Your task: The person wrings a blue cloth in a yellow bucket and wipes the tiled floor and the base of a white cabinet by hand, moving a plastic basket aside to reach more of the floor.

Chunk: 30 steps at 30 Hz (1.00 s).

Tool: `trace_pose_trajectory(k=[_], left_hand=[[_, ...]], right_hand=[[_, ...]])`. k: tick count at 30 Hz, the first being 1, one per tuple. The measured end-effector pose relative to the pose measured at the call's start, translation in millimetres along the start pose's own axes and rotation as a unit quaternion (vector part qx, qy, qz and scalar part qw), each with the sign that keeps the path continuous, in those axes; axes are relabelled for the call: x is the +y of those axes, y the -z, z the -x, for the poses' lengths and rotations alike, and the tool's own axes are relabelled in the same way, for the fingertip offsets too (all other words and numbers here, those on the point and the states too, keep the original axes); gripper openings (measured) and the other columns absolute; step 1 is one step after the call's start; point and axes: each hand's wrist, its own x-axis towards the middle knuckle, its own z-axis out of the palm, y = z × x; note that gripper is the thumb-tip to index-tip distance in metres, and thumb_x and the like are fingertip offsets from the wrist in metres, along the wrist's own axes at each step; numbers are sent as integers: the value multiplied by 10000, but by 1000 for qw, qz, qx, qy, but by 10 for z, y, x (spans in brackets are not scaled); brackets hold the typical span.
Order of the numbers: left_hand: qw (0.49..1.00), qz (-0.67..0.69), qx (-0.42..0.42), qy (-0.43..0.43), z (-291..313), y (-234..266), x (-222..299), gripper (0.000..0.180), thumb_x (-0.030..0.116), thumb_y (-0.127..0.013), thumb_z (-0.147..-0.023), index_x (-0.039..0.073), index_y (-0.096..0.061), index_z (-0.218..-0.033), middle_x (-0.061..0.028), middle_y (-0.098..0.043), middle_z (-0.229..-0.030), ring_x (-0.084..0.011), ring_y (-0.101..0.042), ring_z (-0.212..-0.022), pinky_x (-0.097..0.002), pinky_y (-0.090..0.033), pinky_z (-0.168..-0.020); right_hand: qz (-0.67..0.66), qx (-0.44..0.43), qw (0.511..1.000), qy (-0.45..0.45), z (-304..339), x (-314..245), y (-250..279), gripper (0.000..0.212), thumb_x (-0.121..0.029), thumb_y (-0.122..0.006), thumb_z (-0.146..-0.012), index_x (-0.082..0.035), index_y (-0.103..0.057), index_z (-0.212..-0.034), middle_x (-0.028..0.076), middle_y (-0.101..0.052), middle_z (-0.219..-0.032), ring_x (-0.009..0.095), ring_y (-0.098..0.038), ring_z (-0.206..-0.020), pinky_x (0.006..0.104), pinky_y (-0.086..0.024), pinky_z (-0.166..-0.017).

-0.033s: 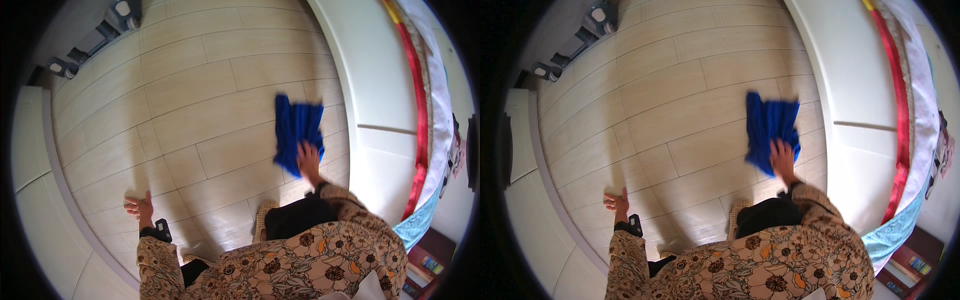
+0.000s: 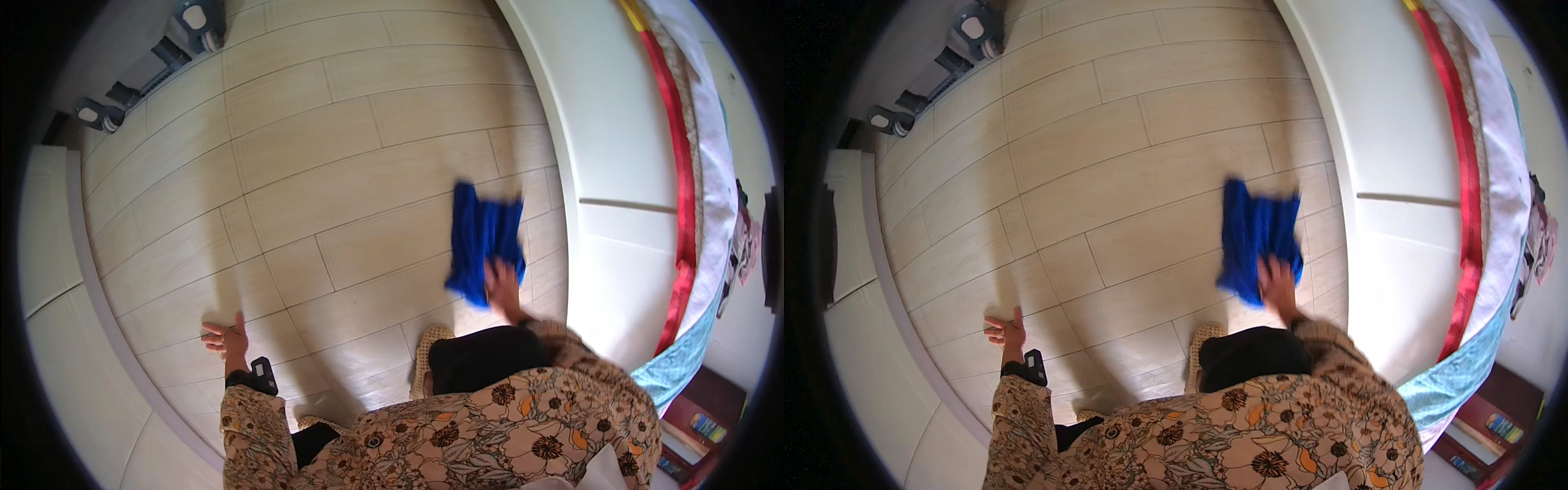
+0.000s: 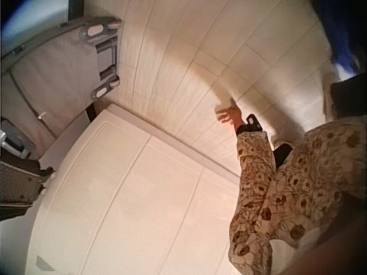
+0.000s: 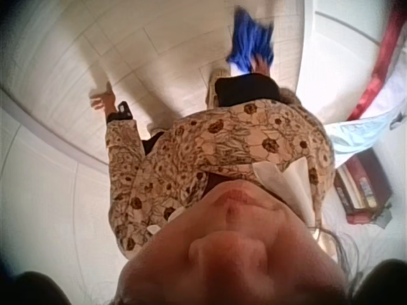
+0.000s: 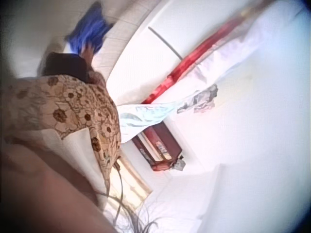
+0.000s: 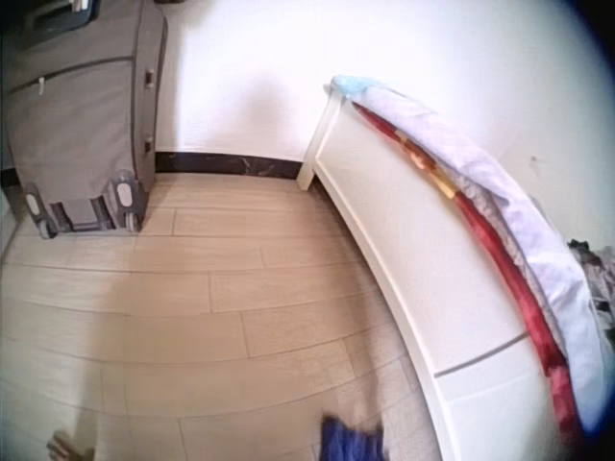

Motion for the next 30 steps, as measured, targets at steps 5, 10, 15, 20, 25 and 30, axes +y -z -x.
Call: trace_pose_trajectory(k=[5, 10, 15, 20, 25, 30], left_hand=[[997, 71, -21, 3, 59, 41, 181, 1162, 844, -398, -658, 180, 183, -1416, -276, 170, -1448, -495, 118, -1326, -631, -195, -1007], [993, 105, -18, 47, 268, 147, 262, 1190, 836, -441, -646, 147, 126, -1433, -258, 148, -1463, -421, 92, -1363, -679, -164, -977], [992, 116, -30, 30, 449, 458, 205, 1208, 799, -490, -657, 120, 150, -1425, -289, 175, -1442, -447, 136, -1344, -694, -122, -982], [981, 189, -33, 36, 394, 325, 362, 1189, 715, -558, -695, 99, 154, -1421, -319, 196, -1421, -453, 164, -1335, -697, -90, -985], [978, 207, 4, 14, 333, 55, 130, 1109, 608, -613, -733, 107, 82, -1439, -322, 169, -1427, -455, 149, -1340, -693, -59, -992], [938, 290, 189, 3, 256, -304, -210, 833, 420, -613, -827, 143, -133, -1449, -199, -45, -1490, -383, -30, -1378, -636, -86, -1033]], right_hand=[[-145, -331, 927, -104, 2149, -268, -8, 476, -208, -552, -834, -79, -447, -1280, 165, -440, -1209, 306, -484, -1007, 412, -433, -842], [-368, -370, 777, -351, 2391, 511, 627, 371, -229, -510, -870, -57, -517, -1198, 128, -536, -1056, 246, -548, -871, 376, -476, -751], [-610, -195, 689, -339, 47, 721, 1770, 315, -309, -476, -913, -47, -623, -1005, 13, -616, -752, 109, -582, -651, 259, -494, -616], [-706, -148, 680, -131, -2712, 231, 1895, 390, -261, -418, -937, -55, -445, -1268, 89, -604, -1096, 188, -613, -929, 295, -494, -815], [-197, -38, 971, -133, -3862, -627, 1035, 656, -476, -559, -832, -193, -331, -1378, 135, -377, -1390, 316, -376, -1259, 556, -332, -965], [14, 165, 969, -186, -4547, -1266, 69, 608, -625, -415, -834, -300, -397, -1348, 117, -273, -1455, 377, -330, -1265, 557, -286, -974]])
